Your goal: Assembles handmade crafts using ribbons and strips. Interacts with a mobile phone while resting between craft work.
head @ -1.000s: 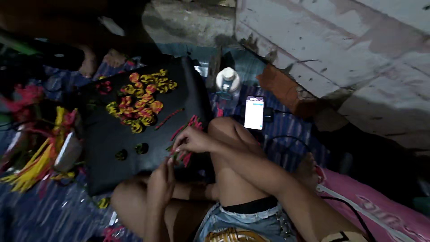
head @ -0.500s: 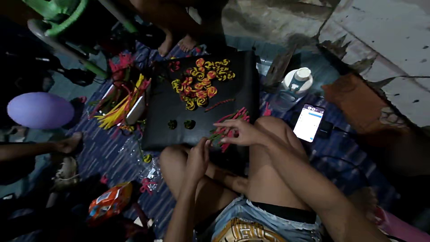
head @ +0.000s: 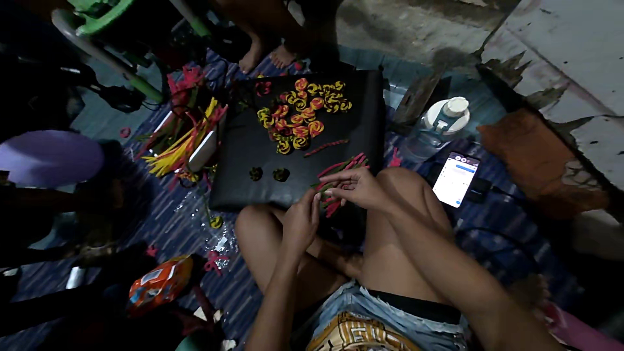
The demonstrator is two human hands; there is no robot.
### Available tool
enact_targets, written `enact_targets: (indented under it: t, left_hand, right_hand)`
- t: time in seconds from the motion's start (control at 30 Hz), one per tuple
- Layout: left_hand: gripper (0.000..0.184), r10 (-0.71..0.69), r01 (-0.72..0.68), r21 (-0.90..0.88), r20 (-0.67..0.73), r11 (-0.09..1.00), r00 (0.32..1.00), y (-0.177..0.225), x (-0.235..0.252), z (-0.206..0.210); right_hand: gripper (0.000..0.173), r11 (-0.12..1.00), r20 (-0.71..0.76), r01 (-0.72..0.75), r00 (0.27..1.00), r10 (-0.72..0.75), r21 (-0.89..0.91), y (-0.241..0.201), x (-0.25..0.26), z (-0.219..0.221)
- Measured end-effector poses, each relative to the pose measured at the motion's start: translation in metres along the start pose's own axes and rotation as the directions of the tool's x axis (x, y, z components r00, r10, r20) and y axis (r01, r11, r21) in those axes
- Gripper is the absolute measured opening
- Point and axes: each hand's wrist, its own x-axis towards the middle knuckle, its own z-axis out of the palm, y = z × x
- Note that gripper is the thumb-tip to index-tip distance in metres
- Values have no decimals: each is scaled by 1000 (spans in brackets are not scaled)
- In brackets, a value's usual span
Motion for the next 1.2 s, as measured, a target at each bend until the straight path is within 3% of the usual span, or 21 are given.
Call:
enact_targets:
  t: [0.13,0.23,0.33,0.5,0.67,0.77,0.87,1.07,1.2]
  left_hand:
    - [32,45,-44,32,-37,998,998,-4,-3,2]
    - [31,48,-48,82,3,995,999,-11,-5,2]
    - [34,2,-13,119,87,993,996,-9,-6,-1]
    - [38,52,-40,-78,165,996,985,-30,12,-2]
    - [34,-15,51,-214,166,976,986,-70,57,5]
    - [34,-156,138,-283,-43,949,987,-92,68,5]
    - [34,-191,99,-375,-216,922,957,-90,73,19]
    - [34,-152,116,-142,-275,983,949,-72,77,39]
    - [42,-102,94,-42,-258,995,961,-74,89,46]
  right_hand:
    - [15,999,1,15,1000,-15,-46,2,0,6]
    - [22,961,117,35,993,-3,-274,5,2,2]
    - [24,877,190,183,976,-108,-444,6,5,-8]
    - [14,791,121,303,951,-284,-531,16,21,-36]
    - [19,814,-125,79,975,-183,-575,29,43,-89]
    - [20,848,-262,-32,957,-127,-528,38,58,-106]
    - [20,876,-301,-122,953,-28,-467,47,66,-101]
    - [24,844,-277,-196,959,58,-499,53,76,-91]
    - [31,761,-338,-297,935,109,-577,42,76,-88]
